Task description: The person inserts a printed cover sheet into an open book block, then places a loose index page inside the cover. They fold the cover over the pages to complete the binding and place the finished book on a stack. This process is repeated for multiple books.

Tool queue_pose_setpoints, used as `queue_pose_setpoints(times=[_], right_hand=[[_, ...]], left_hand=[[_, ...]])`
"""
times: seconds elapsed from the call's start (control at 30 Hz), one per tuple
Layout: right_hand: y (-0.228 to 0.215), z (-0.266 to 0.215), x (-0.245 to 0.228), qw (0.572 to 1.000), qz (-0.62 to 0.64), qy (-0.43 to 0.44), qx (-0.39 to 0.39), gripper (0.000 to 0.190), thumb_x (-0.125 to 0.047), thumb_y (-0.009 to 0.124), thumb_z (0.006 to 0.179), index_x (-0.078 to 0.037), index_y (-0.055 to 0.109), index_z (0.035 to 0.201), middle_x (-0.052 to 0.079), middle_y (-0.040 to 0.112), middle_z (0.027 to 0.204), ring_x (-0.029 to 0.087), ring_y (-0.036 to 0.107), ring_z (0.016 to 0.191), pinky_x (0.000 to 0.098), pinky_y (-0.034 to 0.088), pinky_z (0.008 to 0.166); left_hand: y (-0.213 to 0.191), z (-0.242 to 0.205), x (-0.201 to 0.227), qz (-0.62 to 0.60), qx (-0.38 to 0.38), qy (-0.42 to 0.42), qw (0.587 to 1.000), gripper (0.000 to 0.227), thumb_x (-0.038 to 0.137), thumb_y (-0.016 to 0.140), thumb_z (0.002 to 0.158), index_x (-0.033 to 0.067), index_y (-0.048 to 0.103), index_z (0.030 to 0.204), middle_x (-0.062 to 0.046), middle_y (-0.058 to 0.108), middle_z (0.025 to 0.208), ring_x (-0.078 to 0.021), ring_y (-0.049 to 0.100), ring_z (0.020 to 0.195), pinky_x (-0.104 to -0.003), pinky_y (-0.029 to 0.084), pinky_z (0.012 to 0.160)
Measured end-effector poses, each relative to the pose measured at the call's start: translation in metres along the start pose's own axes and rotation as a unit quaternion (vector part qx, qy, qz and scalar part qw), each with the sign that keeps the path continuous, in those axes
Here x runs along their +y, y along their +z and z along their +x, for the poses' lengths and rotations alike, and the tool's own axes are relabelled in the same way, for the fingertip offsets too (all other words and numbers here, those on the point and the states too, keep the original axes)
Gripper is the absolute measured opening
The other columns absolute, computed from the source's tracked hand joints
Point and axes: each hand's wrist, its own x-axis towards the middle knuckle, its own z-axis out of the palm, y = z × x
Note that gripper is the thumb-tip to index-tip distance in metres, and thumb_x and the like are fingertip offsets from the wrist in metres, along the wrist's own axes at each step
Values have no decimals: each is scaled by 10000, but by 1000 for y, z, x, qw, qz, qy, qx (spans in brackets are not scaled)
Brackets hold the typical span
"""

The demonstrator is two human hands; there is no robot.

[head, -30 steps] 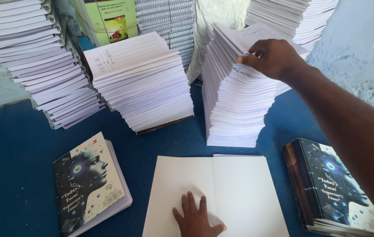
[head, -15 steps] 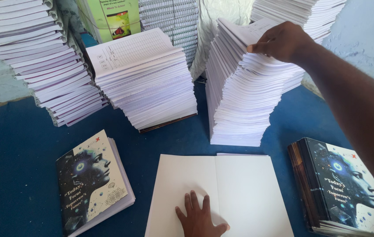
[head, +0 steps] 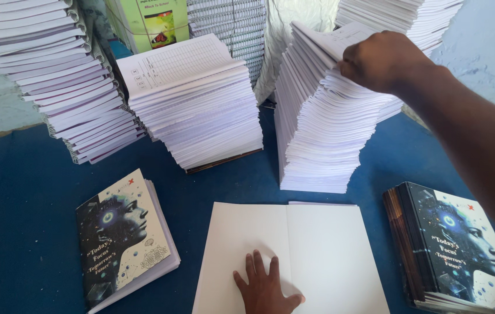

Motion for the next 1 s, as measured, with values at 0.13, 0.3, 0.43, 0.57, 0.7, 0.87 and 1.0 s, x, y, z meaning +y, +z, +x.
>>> queue_pose_setpoints(times=[0.13, 0.3, 0.43, 0.57, 0.7, 0.87, 1.0], right_hand=[[-1, -14, -4, 996, -70, -24, 40, 394, -443, 517, 1079, -136, 761, 1040, 138, 769, 882, 349, 722, 859, 456, 571, 897], [3, -43, -7, 993, -26, -30, 108, 355, -456, 621, 1012, -142, 754, 1109, 114, 772, 911, 328, 726, 865, 438, 563, 952], [13, -42, -6, 991, 78, 3, 109, 524, -458, 753, 867, -71, 698, 1215, 154, 755, 1037, 345, 723, 861, 462, 554, 845], [31, -40, 1, 991, 82, 29, 101, 477, -348, 770, 868, -84, 698, 1258, 164, 717, 1114, 341, 696, 944, 462, 542, 873], [48, -40, 10, 986, 80, 12, 146, 336, -260, 726, 922, -102, 740, 1218, 159, 700, 1092, 346, 655, 1045, 466, 520, 905], [58, -45, 11, 978, 22, -30, 206, 158, -158, 646, 1019, -101, 763, 1110, 105, 711, 1056, 283, 662, 1028, 443, 499, 960], [58, -59, 4, 970, -17, -40, 241, 142, -151, 645, 1036, -99, 762, 1096, 70, 700, 974, 233, 651, 966, 417, 482, 942]], left_hand=[[0, -3, 1, 3, 19, 6, 1000, 1125, 735, 803, 653, 200, 356, 1536, -225, 107, 1672, -433, 44, 1558, -759, 95, 1176], [2, -6, 0, 0, 39, 7, 999, 1138, 747, 816, 633, 203, 371, 1527, -223, 133, 1660, -433, 74, 1548, -752, 110, 1175], [2, -7, 1, 3, 44, 7, 999, 1124, 744, 818, 638, 204, 379, 1522, -227, 140, 1657, -436, 78, 1547, -749, 115, 1175], [3, -8, 0, 0, 58, 12, 998, 1092, 736, 816, 653, 189, 404, 1504, -232, 151, 1649, -440, 87, 1540, -763, 118, 1160], [5, -9, -1, -12, 70, 22, 997, 1064, 721, 820, 663, 180, 422, 1488, -236, 153, 1640, -441, 85, 1532, -772, 107, 1148], [3, -10, -2, -29, 71, 23, 997, 1028, 686, 827, 679, 166, 443, 1478, -242, 163, 1634, -439, 82, 1533, -773, 98, 1150], [3, -10, -3, -46, 76, 26, 996, 1024, 665, 840, 674, 151, 455, 1471, -255, 171, 1629, -444, 86, 1532, -778, 95, 1145]])
